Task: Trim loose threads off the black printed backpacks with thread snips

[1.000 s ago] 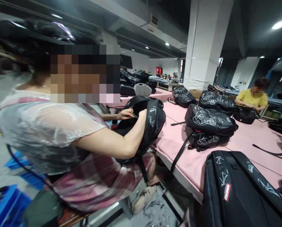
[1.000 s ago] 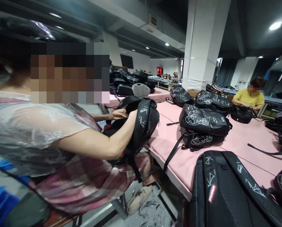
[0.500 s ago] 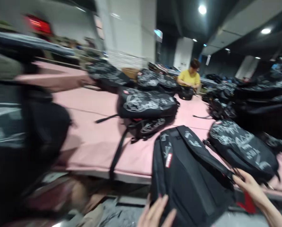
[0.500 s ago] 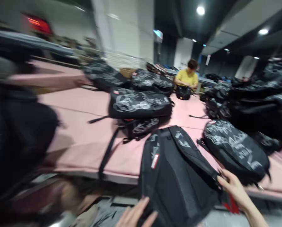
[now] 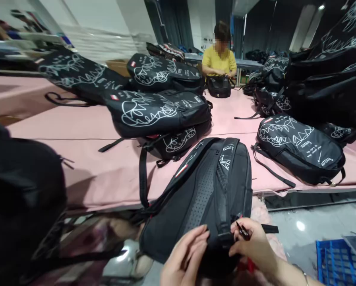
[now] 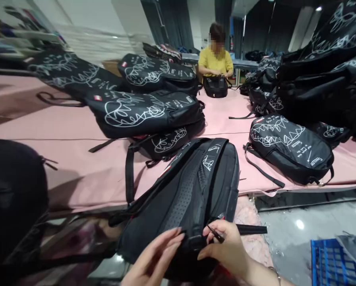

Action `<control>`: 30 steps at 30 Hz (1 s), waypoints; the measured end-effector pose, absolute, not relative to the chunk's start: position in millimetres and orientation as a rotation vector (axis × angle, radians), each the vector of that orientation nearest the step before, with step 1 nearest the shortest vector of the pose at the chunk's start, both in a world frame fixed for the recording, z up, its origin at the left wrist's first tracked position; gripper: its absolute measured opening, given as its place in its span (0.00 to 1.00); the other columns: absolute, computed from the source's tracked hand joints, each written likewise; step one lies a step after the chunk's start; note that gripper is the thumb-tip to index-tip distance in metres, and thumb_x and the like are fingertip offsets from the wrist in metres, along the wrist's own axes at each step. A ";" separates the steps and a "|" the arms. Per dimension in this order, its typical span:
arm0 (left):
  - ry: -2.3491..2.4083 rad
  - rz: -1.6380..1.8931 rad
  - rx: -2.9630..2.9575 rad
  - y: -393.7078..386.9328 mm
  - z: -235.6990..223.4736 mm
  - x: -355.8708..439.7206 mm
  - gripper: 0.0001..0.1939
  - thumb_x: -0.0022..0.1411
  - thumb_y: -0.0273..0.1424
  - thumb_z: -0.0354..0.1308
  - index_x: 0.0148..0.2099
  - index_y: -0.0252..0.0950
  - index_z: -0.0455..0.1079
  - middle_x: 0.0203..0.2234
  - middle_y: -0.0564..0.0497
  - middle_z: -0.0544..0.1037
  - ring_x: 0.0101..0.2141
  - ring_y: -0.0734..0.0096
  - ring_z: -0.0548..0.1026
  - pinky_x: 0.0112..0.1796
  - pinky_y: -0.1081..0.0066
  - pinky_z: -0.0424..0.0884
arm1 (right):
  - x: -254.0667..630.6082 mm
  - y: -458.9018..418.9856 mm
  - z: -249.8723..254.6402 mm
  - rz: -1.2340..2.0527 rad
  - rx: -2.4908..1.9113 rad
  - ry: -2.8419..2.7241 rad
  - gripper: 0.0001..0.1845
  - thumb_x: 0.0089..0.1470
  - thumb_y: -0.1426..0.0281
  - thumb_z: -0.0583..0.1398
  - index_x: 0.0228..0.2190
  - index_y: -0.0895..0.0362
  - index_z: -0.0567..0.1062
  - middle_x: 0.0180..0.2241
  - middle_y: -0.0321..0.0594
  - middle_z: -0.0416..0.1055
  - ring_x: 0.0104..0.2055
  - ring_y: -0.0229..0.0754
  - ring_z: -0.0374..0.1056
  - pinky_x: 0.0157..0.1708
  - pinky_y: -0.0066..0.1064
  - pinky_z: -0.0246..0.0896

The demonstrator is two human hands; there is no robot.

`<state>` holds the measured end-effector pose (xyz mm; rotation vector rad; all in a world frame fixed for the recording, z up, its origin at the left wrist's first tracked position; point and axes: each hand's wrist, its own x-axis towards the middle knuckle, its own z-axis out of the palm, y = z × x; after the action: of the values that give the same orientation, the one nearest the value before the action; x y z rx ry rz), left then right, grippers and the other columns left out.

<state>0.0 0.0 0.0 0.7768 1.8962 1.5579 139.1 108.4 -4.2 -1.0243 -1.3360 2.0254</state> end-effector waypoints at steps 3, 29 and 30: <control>1.735 1.607 0.641 22.1 1.0 18.5 0.18 0.45 0.40 0.63 0.39 0.37 0.73 0.31 0.46 0.79 0.33 0.62 0.77 0.36 0.69 0.74 | 144.6 100.7 -7.1 1.974 -0.991 -1.346 0.15 0.25 0.79 0.68 0.23 0.57 0.74 0.18 0.27 0.65 0.22 0.31 0.59 0.23 0.21 0.55; 1.700 1.516 0.468 27.8 10.2 22.2 0.12 0.45 0.38 0.63 0.26 0.34 0.70 0.19 0.53 0.73 0.21 0.75 0.68 0.23 0.78 0.62 | 166.5 111.5 21.2 1.579 -0.808 -2.077 0.17 0.44 0.77 0.61 0.39 0.54 0.71 0.36 0.34 0.72 0.37 0.39 0.67 0.38 0.28 0.61; 1.700 1.533 0.427 27.2 7.8 23.6 0.13 0.45 0.39 0.63 0.27 0.33 0.70 0.20 0.52 0.73 0.22 0.75 0.68 0.23 0.78 0.62 | 169.5 113.8 22.8 1.522 -0.824 -2.113 0.18 0.45 0.76 0.61 0.40 0.54 0.69 0.36 0.35 0.71 0.38 0.39 0.66 0.38 0.28 0.60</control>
<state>23.6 27.2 7.8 0.4274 1.6998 1.5333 169.5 113.8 22.8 -0.8243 -2.1132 1.5223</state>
